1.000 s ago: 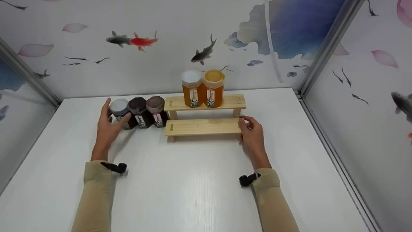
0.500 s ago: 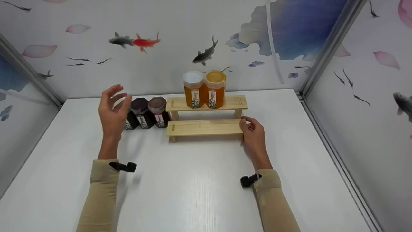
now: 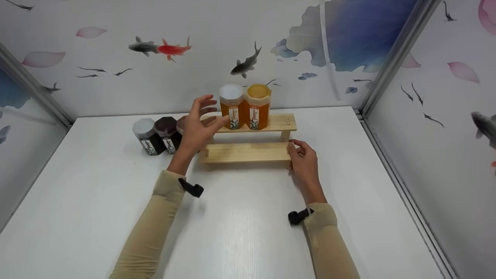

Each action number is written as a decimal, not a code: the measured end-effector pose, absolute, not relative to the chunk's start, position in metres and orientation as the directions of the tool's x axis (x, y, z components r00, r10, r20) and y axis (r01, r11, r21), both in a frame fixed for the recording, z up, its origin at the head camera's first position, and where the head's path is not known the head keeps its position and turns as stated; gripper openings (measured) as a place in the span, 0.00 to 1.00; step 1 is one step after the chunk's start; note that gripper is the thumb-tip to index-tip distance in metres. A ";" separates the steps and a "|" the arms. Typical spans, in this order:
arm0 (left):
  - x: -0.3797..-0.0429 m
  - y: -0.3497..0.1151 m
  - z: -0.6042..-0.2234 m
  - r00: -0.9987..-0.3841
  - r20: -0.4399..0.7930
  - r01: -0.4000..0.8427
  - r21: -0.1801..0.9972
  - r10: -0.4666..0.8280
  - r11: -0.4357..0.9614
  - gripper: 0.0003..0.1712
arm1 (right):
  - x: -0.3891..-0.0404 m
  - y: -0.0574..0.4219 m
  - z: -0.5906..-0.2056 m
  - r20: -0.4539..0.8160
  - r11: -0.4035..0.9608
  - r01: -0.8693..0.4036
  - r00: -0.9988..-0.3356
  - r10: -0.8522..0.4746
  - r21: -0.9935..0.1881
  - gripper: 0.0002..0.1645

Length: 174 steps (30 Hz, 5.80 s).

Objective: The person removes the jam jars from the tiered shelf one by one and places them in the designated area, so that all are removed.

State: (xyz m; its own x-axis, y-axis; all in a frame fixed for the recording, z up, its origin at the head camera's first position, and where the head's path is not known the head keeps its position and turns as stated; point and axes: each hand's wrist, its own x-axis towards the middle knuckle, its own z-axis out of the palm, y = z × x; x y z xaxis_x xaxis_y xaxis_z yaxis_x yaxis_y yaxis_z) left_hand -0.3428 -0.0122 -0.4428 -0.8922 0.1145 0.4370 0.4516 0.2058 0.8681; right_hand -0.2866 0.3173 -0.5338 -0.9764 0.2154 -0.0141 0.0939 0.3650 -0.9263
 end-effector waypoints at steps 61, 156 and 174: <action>-0.286 -0.091 -0.467 -0.784 0.621 0.508 0.643 -0.003 0.573 0.44 | -0.286 0.316 -0.532 -0.029 0.351 0.106 -0.976 0.218 -0.931 0.35; -0.321 0.060 -0.458 -0.844 0.482 0.535 0.721 0.235 0.440 0.38 | -0.287 0.316 -0.531 -0.145 0.233 0.196 -0.965 0.219 -0.953 0.35; -0.341 0.090 -0.452 -0.864 0.471 0.499 0.756 0.178 0.423 0.52 | -0.288 0.310 -0.535 -0.078 0.316 0.149 -0.971 0.227 -0.937 0.33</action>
